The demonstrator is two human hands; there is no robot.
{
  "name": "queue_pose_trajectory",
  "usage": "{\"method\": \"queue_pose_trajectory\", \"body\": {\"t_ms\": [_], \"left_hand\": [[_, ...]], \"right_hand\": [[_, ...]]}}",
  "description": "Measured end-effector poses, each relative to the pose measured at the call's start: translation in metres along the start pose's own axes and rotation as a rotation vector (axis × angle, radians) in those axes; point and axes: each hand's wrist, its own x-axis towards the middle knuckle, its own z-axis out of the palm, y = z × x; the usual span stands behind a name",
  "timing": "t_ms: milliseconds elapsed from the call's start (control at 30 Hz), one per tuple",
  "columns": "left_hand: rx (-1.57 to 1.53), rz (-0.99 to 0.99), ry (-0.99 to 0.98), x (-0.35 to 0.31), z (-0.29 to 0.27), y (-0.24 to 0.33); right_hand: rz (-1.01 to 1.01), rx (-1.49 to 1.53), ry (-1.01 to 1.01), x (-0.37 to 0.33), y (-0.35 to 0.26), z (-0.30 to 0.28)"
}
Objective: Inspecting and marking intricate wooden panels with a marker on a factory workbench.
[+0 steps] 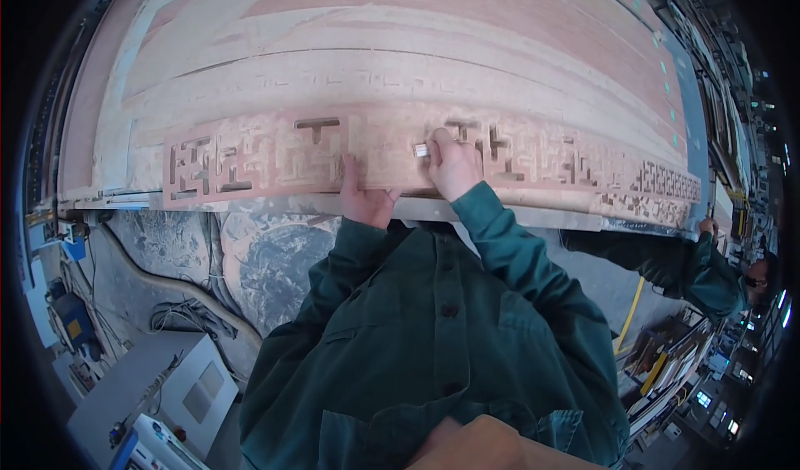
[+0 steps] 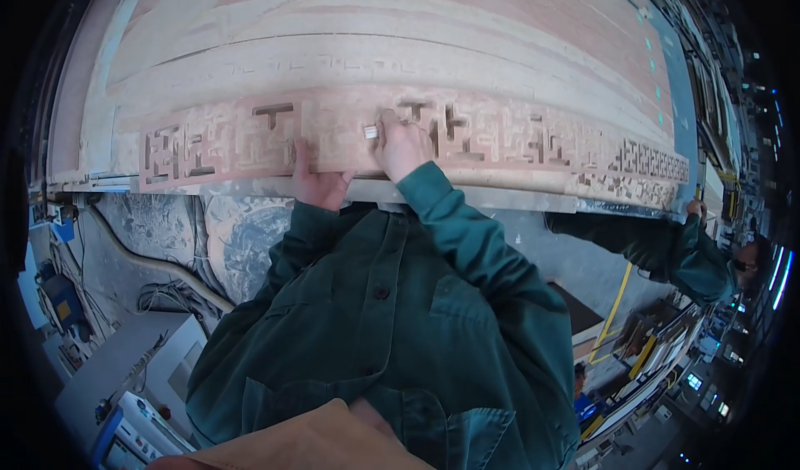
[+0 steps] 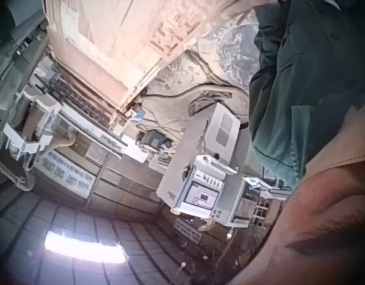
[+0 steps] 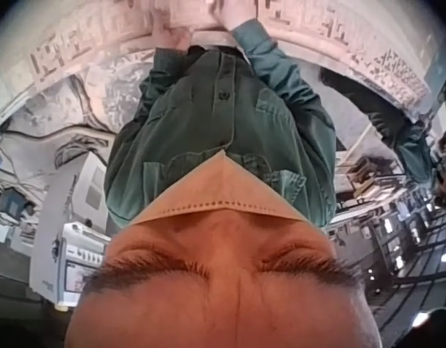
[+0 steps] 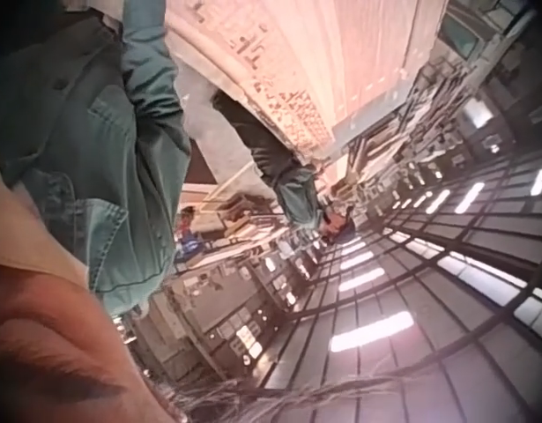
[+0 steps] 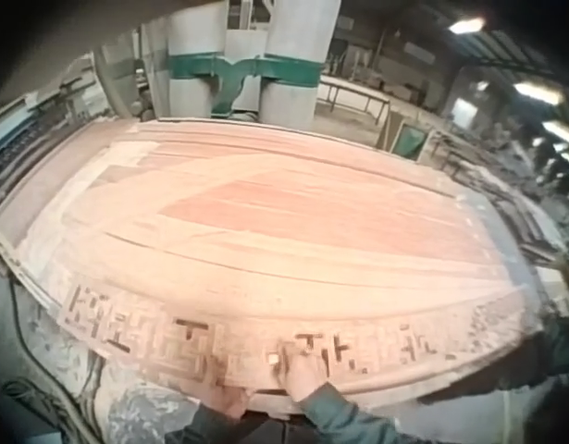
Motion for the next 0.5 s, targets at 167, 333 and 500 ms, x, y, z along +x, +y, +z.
{"method": "queue_pose_trajectory", "body": {"t_ms": [167, 333, 500], "left_hand": [[-0.038, 0.001, 0.032, -0.004, -0.009, 0.002], [-0.025, -0.011, 0.052, -0.002, -0.005, 0.004], [-0.017, -0.025, 0.047, -0.001, -0.005, 0.005]], "right_hand": [[0.120, 0.108, 0.085, 0.020, -0.015, -0.058], [-0.053, 0.111, -0.048, 0.017, 0.021, -0.066], [-0.240, 0.069, -0.346, 0.004, 0.030, -0.073]]}}
